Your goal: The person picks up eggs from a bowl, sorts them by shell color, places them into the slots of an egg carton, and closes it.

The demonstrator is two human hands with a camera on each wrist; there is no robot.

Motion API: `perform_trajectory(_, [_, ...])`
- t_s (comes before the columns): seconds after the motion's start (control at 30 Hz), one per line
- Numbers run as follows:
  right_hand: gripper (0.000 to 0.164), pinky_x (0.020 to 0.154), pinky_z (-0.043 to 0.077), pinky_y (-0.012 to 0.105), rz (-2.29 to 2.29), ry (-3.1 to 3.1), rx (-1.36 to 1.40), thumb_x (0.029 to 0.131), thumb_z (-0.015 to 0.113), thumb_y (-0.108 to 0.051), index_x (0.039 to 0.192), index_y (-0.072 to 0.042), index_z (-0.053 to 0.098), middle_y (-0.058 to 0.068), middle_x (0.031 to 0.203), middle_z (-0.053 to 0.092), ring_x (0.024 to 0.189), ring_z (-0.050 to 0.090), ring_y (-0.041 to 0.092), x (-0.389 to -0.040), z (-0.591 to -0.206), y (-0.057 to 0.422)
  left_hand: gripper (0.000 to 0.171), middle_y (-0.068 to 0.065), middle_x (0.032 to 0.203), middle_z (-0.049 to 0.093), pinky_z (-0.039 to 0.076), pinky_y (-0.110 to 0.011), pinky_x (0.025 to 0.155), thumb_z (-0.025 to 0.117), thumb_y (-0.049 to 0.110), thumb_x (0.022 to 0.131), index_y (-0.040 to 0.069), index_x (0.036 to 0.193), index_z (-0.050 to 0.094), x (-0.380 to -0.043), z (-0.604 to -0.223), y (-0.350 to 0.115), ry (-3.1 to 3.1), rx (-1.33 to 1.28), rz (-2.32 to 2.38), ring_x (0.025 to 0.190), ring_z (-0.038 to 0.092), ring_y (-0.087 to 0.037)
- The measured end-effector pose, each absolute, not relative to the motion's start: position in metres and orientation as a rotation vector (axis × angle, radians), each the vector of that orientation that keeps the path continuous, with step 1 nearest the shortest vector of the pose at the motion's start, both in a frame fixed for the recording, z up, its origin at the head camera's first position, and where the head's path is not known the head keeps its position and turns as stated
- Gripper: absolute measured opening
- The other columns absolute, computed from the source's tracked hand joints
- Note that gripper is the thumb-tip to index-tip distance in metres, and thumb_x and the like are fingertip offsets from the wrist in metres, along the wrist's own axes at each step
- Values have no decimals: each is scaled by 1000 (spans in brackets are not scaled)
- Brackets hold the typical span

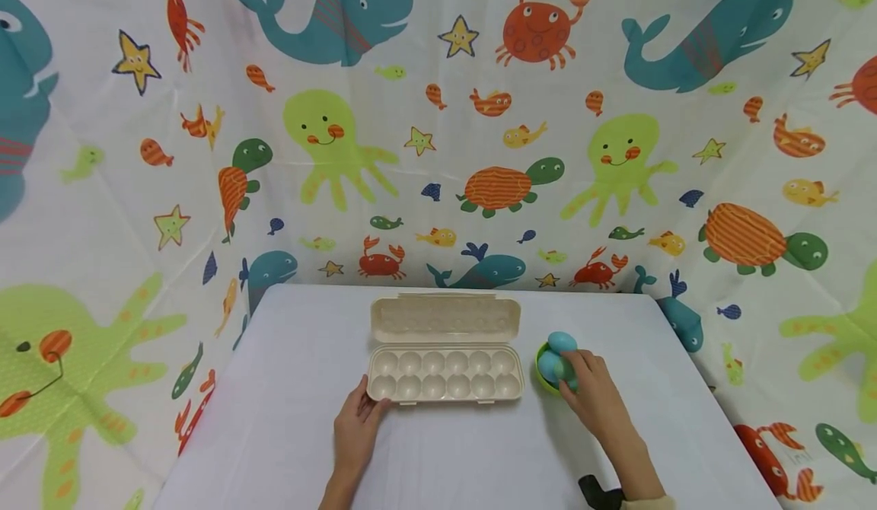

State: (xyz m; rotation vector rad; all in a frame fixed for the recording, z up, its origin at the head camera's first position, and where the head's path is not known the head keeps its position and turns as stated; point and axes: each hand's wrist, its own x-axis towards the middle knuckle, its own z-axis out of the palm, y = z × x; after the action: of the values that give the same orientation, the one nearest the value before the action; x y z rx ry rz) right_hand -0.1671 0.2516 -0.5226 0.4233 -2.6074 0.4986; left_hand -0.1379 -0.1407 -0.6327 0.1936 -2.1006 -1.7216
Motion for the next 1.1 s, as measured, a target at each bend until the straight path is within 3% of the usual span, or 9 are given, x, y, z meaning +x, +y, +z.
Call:
perform_trajectory(0.2, [46,91,57,57,674,-2655,335,82,80,-10,122,2,60,22,121,63,112,60,37,-174,-516,227,66,-32,132,59,54,-24,94,79,2,82,-12,140,49,-134,-621,-138,-2109,208,-1699,119,62,-43])
perform_trajectory(0.3, [45,90,58,54,733,-2635,347,83,79,-12,122,2,60,22,120,64,111,61,36,-178,-514,213,66,-32,132,60,55,-24,94,80,4,82,-10,140,50,-133,-621,-138,-2088,236,-1754,120,62,-42])
perform_trajectory(0.43, [45,86,61,47,772,-2565,403,82,81,-14,119,3,62,18,114,67,104,64,30,-185,-516,189,68,-28,134,61,54,-13,92,83,16,82,-2,139,51,-136,-631,-141,-2071,264,-1818,122,63,-38])
perform_trajectory(0.57, [44,80,62,41,828,-2483,465,80,81,-15,117,1,62,14,107,68,94,66,24,-194,-525,162,68,-27,135,61,54,-16,94,83,21,82,-1,138,52,-135,-631,-141,-2096,292,-1809,123,63,-37])
perform_trajectory(0.9, [42,78,62,34,1036,-2347,682,79,79,-10,115,0,60,10,106,65,91,66,20,-215,-540,94,62,-30,130,63,56,-18,91,83,12,80,-5,134,56,-137,-632,-140,-2054,269,-1766,118,64,-42])
perform_trajectory(1.1, [40,79,61,29,1145,-2331,773,82,74,-9,118,1,61,9,110,62,93,64,19,-220,-546,60,63,-29,131,63,56,-15,89,84,12,79,-5,133,57,-134,-632,-141,-2054,255,-1762,118,65,-38])
